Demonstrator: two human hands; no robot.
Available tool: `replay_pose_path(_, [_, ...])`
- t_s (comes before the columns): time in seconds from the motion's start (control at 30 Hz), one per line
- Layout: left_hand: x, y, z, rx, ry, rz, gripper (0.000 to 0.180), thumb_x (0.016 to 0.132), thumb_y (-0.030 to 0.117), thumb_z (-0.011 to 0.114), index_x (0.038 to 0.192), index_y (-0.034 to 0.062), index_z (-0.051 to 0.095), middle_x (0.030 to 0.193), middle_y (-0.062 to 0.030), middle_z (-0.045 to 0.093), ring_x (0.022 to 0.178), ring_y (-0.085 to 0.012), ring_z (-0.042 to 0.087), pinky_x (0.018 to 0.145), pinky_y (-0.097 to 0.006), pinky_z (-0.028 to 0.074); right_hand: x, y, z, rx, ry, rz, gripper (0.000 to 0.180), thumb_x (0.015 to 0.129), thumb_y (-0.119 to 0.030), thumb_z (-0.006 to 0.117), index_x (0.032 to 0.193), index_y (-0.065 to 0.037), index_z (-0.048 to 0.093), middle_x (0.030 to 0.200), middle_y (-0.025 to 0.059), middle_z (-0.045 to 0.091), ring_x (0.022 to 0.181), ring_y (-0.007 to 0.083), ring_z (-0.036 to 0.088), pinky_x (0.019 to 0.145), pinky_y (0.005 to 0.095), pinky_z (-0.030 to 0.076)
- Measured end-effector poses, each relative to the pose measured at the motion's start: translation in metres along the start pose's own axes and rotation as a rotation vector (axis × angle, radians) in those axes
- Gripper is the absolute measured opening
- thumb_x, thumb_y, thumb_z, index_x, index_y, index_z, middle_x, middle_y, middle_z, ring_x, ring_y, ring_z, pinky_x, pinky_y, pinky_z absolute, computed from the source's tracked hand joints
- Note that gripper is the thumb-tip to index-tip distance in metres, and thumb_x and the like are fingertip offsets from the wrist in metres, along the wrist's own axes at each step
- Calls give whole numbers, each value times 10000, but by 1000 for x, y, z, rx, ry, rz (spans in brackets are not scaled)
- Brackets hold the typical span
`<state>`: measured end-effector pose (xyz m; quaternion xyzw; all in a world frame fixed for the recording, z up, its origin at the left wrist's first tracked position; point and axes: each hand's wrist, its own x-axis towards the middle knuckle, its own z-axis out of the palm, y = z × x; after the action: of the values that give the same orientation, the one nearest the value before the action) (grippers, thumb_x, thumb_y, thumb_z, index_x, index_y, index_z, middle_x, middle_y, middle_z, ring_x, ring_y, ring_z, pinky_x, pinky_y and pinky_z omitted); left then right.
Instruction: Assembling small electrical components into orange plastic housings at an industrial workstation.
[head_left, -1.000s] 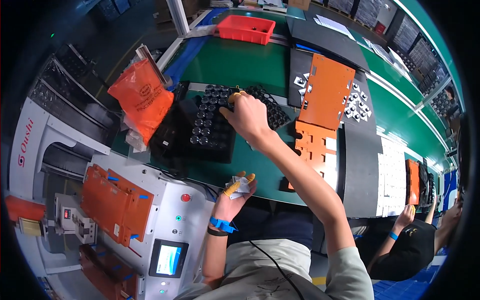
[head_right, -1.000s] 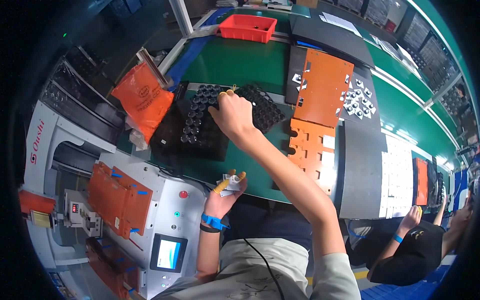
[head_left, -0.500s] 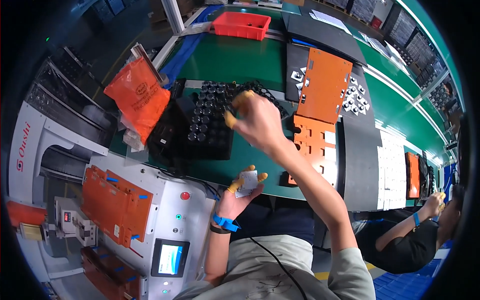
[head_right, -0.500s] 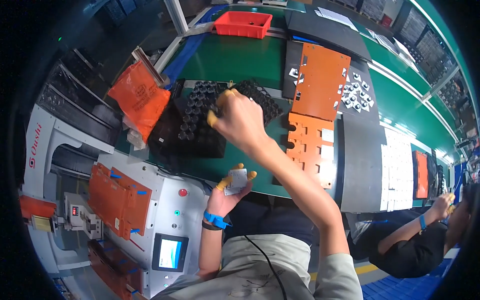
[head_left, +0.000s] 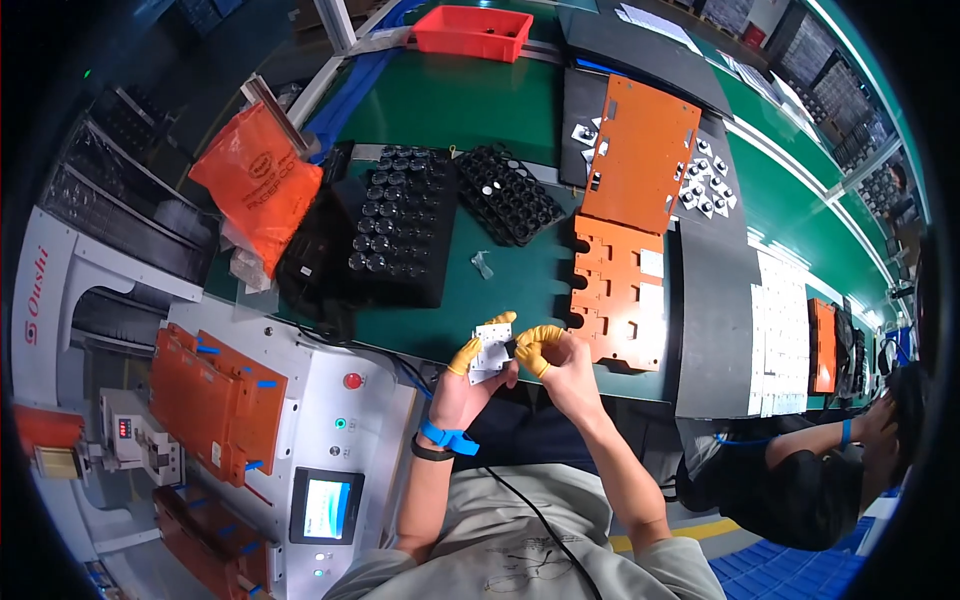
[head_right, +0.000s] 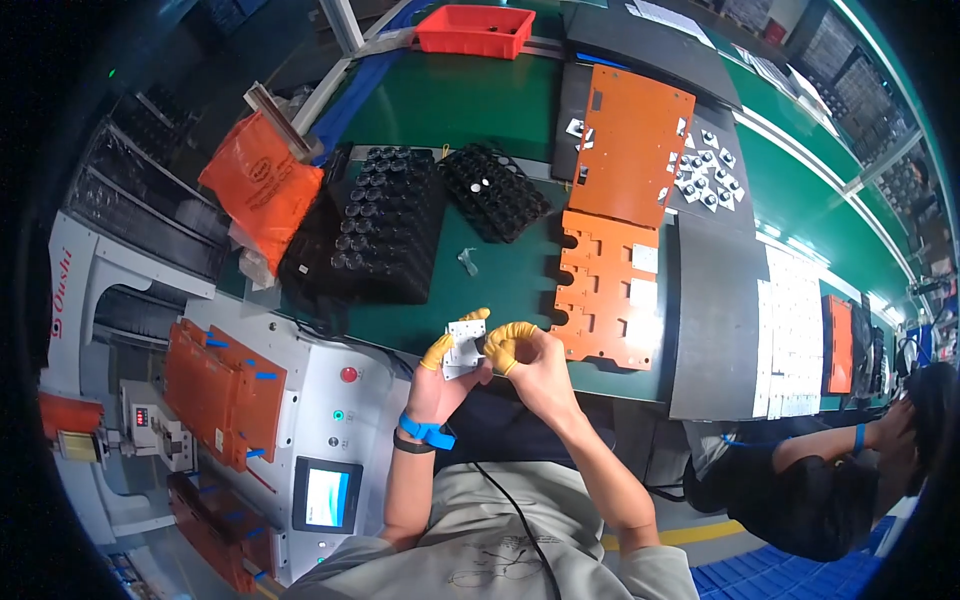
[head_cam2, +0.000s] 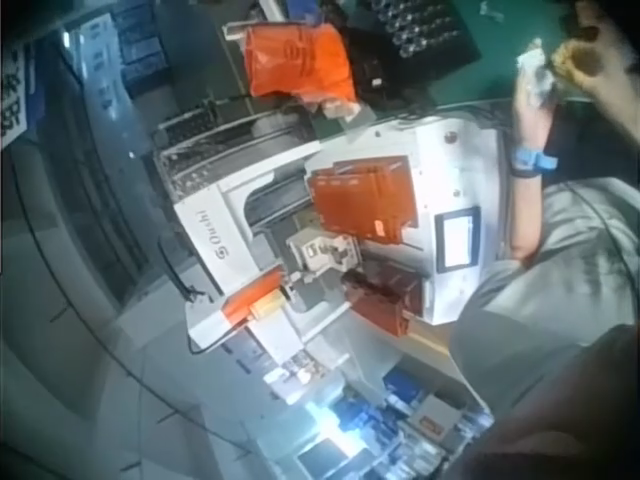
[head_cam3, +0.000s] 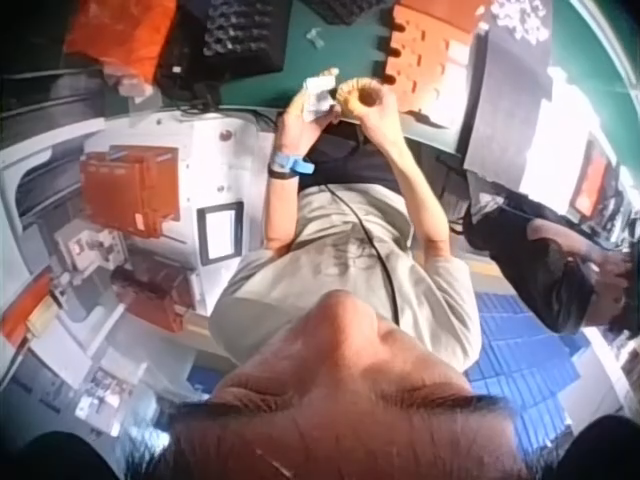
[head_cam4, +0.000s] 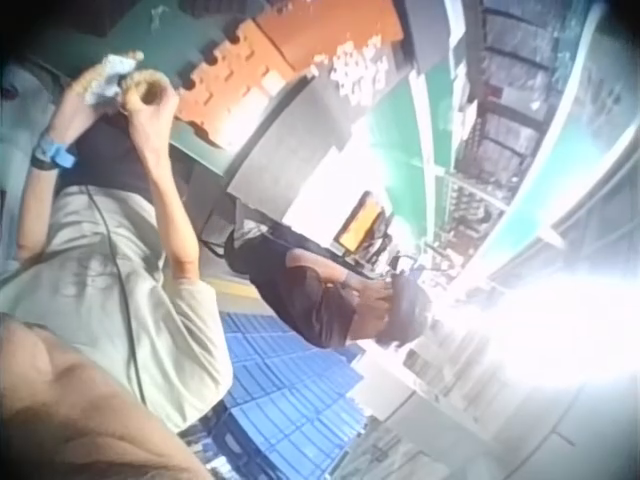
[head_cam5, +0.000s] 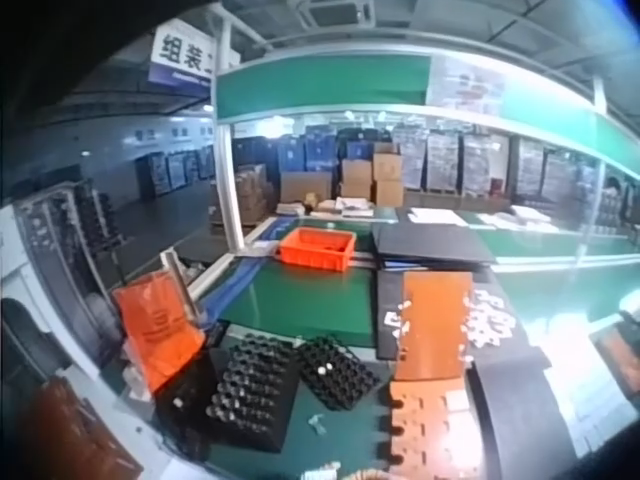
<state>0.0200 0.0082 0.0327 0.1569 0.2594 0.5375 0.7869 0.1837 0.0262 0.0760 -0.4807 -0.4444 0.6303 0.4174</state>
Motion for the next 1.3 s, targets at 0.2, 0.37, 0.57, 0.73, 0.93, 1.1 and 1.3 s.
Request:
replay_pose_path(0.2, [3, -13, 1, 115, -36, 31, 503, 1035, 347, 468, 1440, 49, 472, 1253, -74, 620, 953, -184, 635, 828, -348, 518, 1, 8, -6, 78, 88, 53, 127, 886, -39, 647, 970, 57, 644, 812, 50, 674, 742, 105, 625, 711, 269, 514])
replay_pose_path(0.37, [2, -24, 7, 328, 12, 162, 562, 1032, 364, 520, 1473, 26, 436, 1111, -60, 646, 943, -134, 624, 787, -297, 514, -1, 12, -5, 106, 140, 9, 130, 879, -29, 629, 975, 57, 647, 811, 36, 667, 747, 88, 610, 699, 246, 494])
replay_pose_path(0.57, [6, -30, 8, 550, 3, 304, 619, 941, 311, 706, 1457, 47, 488, 1201, -6, 649, 781, -45, 529, 715, -194, 461, -11, 8, -1, 160, 198, -96, 201, 915, -111, 722, 1051, 23, 658, 831, -6, 670, 649, 22, 546, 544, 197, 421])
replay_pose_path(0.73, [2, -31, 0, 569, -4, 321, 661, 893, 288, 767, 1442, 30, 503, 1330, -49, 621, 1000, -84, 608, 845, -226, 496, -20, -5, -5, 83, 146, -172, 227, 889, -86, 750, 1062, 35, 664, 811, -6, 646, 696, 50, 565, 671, 227, 485])
replay_pose_path(0.93, [-2, -28, 14, 600, -5, 379, 661, 832, 214, 828, 1380, -16, 541, 1359, -85, 607, 1156, -148, 601, 1005, -301, 470, -25, -14, -18, -209, 100, -259, 233, 856, -74, 771, 1051, 21, 685, 713, -19, 561, 617, 45, 467, 574, 236, 409])
replay_pose_path(1.1, [-11, -23, 24, 698, 46, 460, 622, 811, 141, 843, 1343, -26, 567, 1156, -69, 695, 1027, -135, 650, 912, -281, 519, -25, -12, -29, -256, 23, -301, 286, 838, -64, 777, 1097, 22, 689, 677, 0, 518, 605, 65, 462, 576, 250, 404])
replay_pose_path(1.3, [-19, -24, 24, 817, 63, 499, 591, 805, 119, 844, 1314, -30, 582, 1168, -92, 700, 1029, -145, 656, 906, -290, 525, -28, -9, -29, -235, 11, -399, 286, 835, -76, 784, 1086, 32, 700, 668, 17, 497, 589, 89, 455, 575, 261, 406])
